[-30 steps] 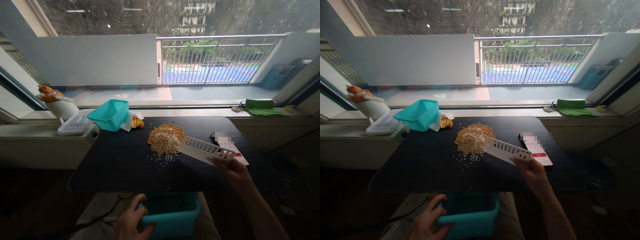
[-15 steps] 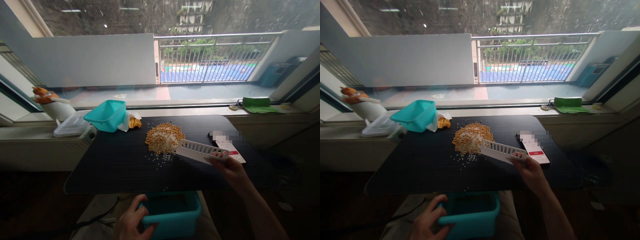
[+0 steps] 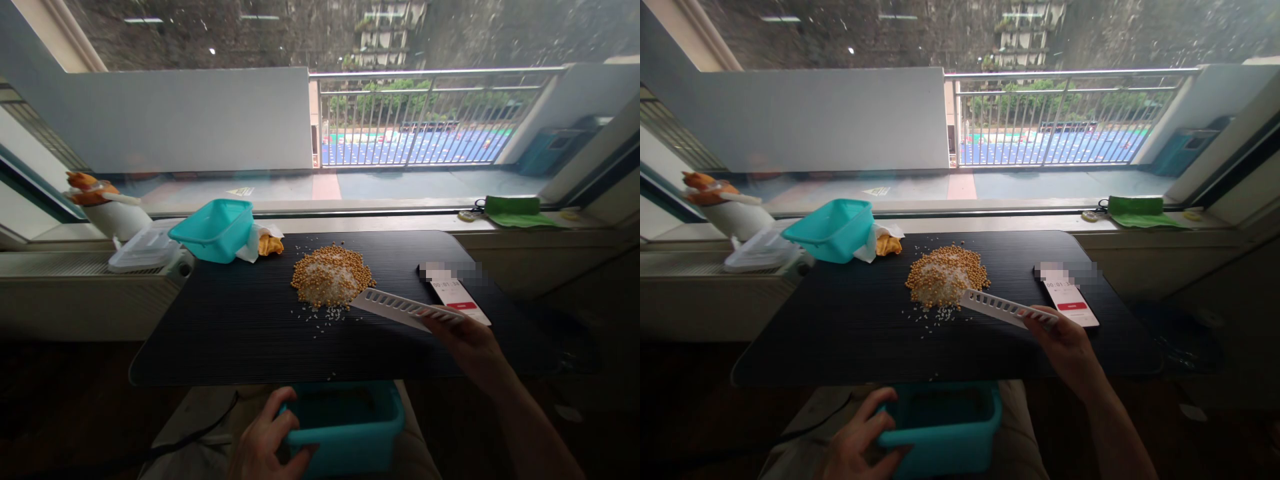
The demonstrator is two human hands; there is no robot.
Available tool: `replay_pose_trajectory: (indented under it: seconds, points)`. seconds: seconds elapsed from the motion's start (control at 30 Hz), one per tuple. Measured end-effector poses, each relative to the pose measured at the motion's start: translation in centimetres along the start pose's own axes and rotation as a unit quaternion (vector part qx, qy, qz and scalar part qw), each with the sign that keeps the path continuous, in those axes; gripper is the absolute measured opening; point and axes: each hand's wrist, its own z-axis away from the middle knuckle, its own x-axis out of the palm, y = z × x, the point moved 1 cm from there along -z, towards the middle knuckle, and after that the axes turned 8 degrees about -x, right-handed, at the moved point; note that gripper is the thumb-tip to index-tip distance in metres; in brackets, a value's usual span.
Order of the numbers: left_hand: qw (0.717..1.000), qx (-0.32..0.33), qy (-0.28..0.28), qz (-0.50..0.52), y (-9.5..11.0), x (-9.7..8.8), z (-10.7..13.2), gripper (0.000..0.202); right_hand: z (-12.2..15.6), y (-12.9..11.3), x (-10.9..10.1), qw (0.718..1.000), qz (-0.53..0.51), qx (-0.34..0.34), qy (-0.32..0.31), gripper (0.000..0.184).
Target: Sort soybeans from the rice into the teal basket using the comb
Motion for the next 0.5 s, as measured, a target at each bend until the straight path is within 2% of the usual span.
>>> replay_pose_trajectory:
  seconds: [0.2,0.33,0.5]
  points:
    - [1.000,-0.003,-0.002,0.011,0.1,0.0,0.1,0.010,-0.7,-0.4,0.0,0.998,0.016,-0.003,-0.067,0.033]
    - [1.000,-0.003,-0.003,0.016,0.4,-0.2,0.0,0.013,-0.1,-1.3,-0.6,0.998,-0.003,0.004,-0.055,0.026]
    - [1.000,-0.006,-0.022,0.013,0.6,-0.3,-0.1,0.013,0.5,-2.0,-0.5,0.997,-0.027,0.001,-0.069,0.029]
